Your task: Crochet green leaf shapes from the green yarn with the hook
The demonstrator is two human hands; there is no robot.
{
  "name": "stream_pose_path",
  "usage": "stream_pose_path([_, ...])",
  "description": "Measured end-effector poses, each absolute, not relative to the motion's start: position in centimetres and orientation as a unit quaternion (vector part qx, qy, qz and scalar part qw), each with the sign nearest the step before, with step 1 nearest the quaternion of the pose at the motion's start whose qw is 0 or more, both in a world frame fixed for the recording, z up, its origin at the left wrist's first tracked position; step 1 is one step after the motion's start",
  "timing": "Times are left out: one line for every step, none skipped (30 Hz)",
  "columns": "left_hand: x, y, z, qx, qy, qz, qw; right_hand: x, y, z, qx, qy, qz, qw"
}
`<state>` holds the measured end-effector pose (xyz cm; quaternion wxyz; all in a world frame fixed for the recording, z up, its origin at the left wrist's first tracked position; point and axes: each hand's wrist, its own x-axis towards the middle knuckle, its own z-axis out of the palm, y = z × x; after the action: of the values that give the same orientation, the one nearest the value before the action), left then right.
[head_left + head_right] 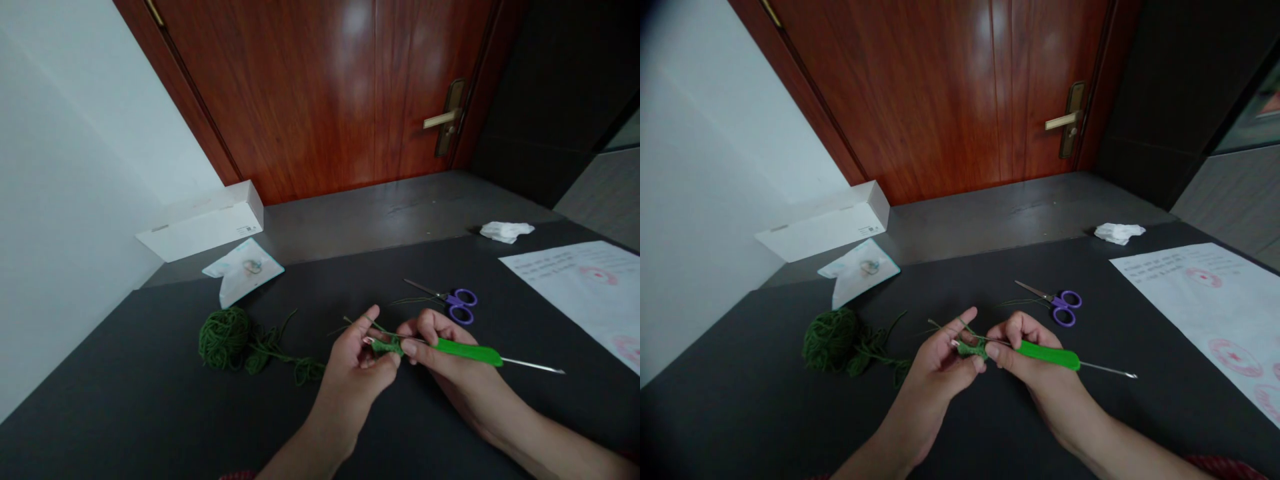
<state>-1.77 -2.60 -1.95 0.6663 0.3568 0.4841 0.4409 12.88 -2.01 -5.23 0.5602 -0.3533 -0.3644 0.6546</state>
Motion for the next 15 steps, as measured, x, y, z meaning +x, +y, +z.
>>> stream_pose_path([-1.8,-2.5,-2.0,0.349,0.472,0.450,0.673,12.8,-1.7,-5.2,-0.346,-0.360,0.659,0.562])
stream_pose_path([-1.9,-2.3,-2.1,0.342,0.460,0.460,0.678,12.9,-1.4,-5.1,-0.339,-0.357,0.663,0.564])
stream_pose_path([-2.0,-2.2,-2.1,0.336,0.450,0.469,0.681,12.9,-1.2,-5.0,-0.331,-0.357,0.665,0.566])
stream_pose_path([-2.0,-2.0,-2.2,0.335,0.445,0.479,0.678,13.0,-0.9,-4.9,-0.324,-0.357,0.666,0.569])
stream_pose_path([-2.1,-1.9,-2.3,0.336,0.444,0.494,0.668,13.1,-0.7,-4.9,-0.318,-0.359,0.665,0.572])
stream_pose_path([-2.1,-1.8,-2.3,0.342,0.448,0.504,0.654,13.2,-0.5,-4.9,-0.313,-0.363,0.664,0.574])
stream_pose_path([-2.0,-1.7,-2.3,0.350,0.454,0.513,0.639,13.3,-0.3,-5.0,-0.308,-0.368,0.662,0.575])
stream_pose_path([-2.0,-1.6,-2.3,0.360,0.461,0.519,0.624,13.4,-0.1,-5.0,-0.304,-0.373,0.661,0.576])
stream_pose_path([-1.9,-1.5,-2.2,0.369,0.467,0.521,0.612,13.4,0.1,-5.1,-0.300,-0.378,0.661,0.575])
stream_pose_path([-1.8,-1.5,-2.1,0.378,0.472,0.522,0.602,13.3,0.2,-5.2,-0.296,-0.384,0.660,0.574])
stream_pose_path([-1.8,-1.4,-2.1,0.387,0.475,0.521,0.594,13.3,0.4,-5.4,-0.292,-0.389,0.660,0.573])
stream_pose_path([-1.8,-1.4,-2.0,0.395,0.477,0.521,0.587,13.1,0.5,-5.5,-0.287,-0.393,0.661,0.572])
stream_pose_path([-1.8,-1.4,-1.9,0.402,0.479,0.522,0.580,13.0,0.6,-5.5,-0.284,-0.396,0.661,0.570])
stream_pose_path([-1.9,-1.3,-1.9,0.407,0.481,0.524,0.573,12.9,0.8,-5.6,-0.280,-0.399,0.662,0.569])
stream_pose_path([-1.9,-1.3,-1.9,0.412,0.483,0.526,0.567,12.8,0.9,-5.6,-0.277,-0.401,0.663,0.568])
